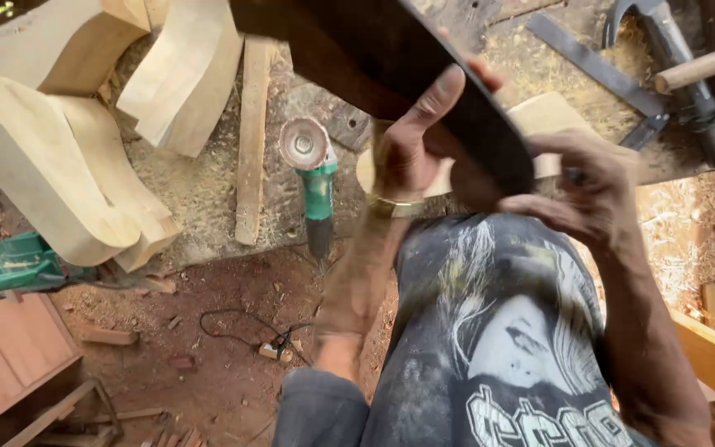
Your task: Measuring, marking, and shaping a wooden furniture component using a square, marker, and angle grinder.
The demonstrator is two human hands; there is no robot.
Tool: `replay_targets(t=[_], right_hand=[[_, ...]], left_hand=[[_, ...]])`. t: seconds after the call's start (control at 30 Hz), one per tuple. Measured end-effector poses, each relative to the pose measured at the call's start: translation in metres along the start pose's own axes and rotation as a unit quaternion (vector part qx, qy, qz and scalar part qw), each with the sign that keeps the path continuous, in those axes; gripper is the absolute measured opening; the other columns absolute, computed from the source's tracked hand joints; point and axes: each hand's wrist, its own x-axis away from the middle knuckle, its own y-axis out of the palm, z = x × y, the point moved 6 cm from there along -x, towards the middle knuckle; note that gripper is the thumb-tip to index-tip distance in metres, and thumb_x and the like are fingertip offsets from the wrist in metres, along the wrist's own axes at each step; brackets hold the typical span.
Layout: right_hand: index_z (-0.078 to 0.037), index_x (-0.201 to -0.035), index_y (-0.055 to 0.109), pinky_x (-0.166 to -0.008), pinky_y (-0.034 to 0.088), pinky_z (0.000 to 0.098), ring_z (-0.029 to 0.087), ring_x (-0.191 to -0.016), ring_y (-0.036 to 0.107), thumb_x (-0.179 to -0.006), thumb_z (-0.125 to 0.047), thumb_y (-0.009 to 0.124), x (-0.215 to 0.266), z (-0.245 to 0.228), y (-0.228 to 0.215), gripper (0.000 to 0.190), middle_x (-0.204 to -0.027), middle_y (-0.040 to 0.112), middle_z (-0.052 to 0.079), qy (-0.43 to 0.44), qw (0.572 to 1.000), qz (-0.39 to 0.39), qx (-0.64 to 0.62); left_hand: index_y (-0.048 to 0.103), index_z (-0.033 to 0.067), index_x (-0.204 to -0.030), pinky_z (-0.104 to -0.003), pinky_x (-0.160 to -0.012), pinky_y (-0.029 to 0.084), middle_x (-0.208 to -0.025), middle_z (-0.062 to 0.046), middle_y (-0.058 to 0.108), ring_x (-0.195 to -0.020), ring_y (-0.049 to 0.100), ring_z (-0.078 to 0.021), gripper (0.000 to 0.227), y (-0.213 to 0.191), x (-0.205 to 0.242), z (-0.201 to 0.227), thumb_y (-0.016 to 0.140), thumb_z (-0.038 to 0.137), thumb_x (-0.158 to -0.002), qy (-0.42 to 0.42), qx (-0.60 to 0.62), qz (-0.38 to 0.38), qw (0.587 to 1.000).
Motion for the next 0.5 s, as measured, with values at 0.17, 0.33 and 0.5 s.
replay_targets(t=[0.17,0.33,0.5], right_hand=[[-0.006,-0.151,0.051,-0.078,0.063,0.0229,0.014,-0.086,0.069,-0.11,-0.024,0.089,0.03,0.019,-0.074,0.059,-0.106,0.069,0.006,0.027,0.982,0.148,0.114],[-0.016,-0.144,0.053,-0.063,0.059,0.0345,0.03,-0.093,0.065,-0.049,-0.056,0.097,0.029,0.021,-0.046,0.112,-0.117,0.059,0.013,-0.049,0.857,0.036,0.512],[-0.024,-0.14,0.063,-0.063,0.058,0.0335,0.021,-0.095,0.069,-0.057,-0.049,0.1,0.042,0.066,-0.022,0.094,-0.134,0.057,0.009,0.054,0.895,-0.051,0.439]], left_hand=[[0.074,0.0018,-0.118,-0.034,-0.097,0.061,-0.112,-0.013,0.08,-0.102,0.077,-0.0232,0.06,-0.051,-0.01,0.001,0.096,0.025,-0.067,-0.139,-0.441,-0.121,0.878],[0.067,-0.0002,-0.118,-0.042,-0.088,0.055,-0.105,-0.023,0.072,-0.103,0.069,-0.0371,0.089,-0.095,0.007,-0.08,0.102,0.035,-0.044,-0.17,-0.635,-0.326,0.679],[0.049,0.0042,-0.14,-0.049,-0.082,0.055,-0.102,-0.023,0.065,-0.094,0.069,-0.0436,0.12,-0.035,0.007,-0.075,0.099,0.049,-0.041,-0.152,-0.684,-0.336,0.63]])
